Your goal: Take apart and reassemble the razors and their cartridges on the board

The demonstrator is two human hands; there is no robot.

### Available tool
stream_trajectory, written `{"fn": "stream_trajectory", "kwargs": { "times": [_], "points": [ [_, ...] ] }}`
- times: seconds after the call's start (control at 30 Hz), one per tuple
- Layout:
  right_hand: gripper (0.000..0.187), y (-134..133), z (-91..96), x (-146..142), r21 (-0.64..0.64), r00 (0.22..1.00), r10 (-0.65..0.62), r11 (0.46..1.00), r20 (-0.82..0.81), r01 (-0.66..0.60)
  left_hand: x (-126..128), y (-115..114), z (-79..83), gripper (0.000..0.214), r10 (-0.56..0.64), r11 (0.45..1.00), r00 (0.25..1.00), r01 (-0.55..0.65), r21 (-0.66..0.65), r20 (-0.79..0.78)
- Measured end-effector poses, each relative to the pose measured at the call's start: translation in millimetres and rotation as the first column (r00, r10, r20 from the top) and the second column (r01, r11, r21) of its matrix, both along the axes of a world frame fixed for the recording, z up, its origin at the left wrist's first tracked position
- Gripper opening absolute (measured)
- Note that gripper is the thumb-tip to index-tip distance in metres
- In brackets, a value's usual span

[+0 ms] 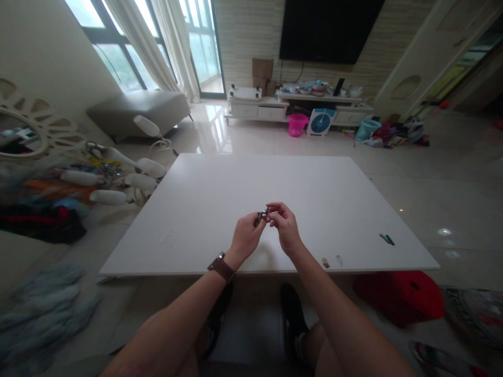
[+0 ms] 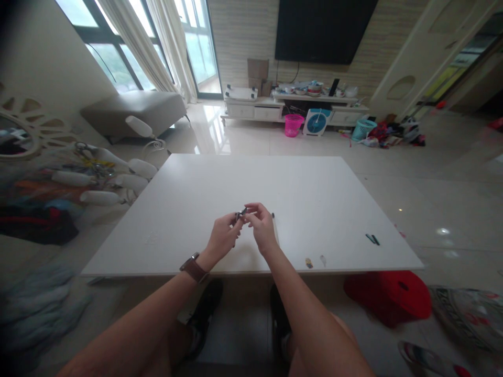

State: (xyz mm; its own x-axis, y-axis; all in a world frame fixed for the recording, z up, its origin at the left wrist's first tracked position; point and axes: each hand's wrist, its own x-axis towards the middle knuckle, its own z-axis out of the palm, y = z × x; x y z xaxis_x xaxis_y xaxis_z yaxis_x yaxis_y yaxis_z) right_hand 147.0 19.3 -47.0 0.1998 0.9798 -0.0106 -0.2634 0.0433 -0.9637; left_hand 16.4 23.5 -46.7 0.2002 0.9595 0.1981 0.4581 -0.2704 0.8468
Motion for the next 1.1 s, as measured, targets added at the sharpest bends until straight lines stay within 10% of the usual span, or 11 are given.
{"fn": "stream_trajectory", "kwargs": {
  "times": [1.1],
  "points": [
    [0.009,1.1,-0.6,-1.3,-0.041,0.99,-0.009,0.999,-0.144,0.003,0.9,-5.7,7.4,0.041,-0.204,0.979,0.97,0.205,0.003,0.131]
  ]
}}
